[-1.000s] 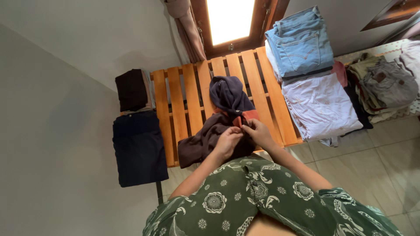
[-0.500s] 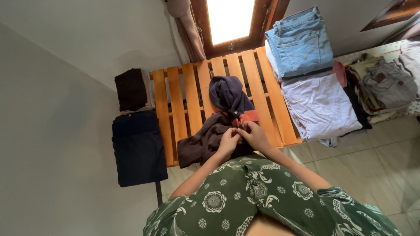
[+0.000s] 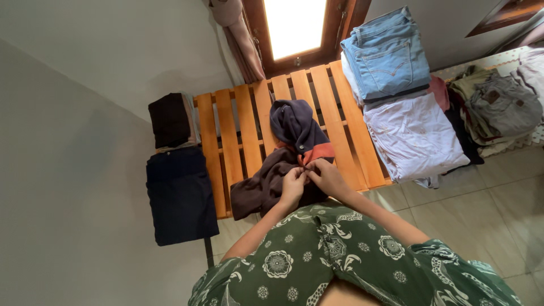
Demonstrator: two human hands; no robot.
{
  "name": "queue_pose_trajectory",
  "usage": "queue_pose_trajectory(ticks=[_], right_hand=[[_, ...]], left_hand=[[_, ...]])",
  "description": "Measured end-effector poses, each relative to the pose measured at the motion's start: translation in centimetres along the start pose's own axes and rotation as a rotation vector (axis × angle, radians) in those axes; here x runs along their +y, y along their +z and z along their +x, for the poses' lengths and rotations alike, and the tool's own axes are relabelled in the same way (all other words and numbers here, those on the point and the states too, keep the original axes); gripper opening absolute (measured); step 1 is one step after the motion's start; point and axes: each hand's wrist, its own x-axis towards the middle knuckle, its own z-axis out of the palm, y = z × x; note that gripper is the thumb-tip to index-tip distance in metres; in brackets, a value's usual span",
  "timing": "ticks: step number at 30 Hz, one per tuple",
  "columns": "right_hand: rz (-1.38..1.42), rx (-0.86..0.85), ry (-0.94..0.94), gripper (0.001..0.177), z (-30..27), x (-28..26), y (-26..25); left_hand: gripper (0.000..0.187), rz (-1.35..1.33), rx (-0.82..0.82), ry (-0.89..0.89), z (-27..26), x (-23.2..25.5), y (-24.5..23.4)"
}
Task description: The person unfolds and then folds a shirt and a sweater by hand on a wooden slatted bench.
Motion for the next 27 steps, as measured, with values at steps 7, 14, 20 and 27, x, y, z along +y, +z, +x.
queue_pose_trajectory(ticks=[7, 14, 20, 27], right_hand=[[-0.01, -0.02, 0.084, 0.022, 0.0, 0.7, -0.1], [-0.034, -0.018, -0.048, 0.023, -0.4, 0.7, -0.2], [0.183, -0.112, 0.276, 0.024, 0.1, 2.5, -0.4], [-0.033, -0.019, 0.09, 0.02, -0.5, 0.7, 0.0]], left_hand=[[0.011, 0.06, 0.079, 0.02, -0.2, 0.2, -0.3], [0.014, 0.033, 0.079, 0.031, 0.2, -0.9, -0.9], [0.014, 0.035, 0.046, 0.019, -0.4, -0.1, -0.6], [0.024, -0.033, 0.052, -0.091, -0.8, 1.0, -0.5]])
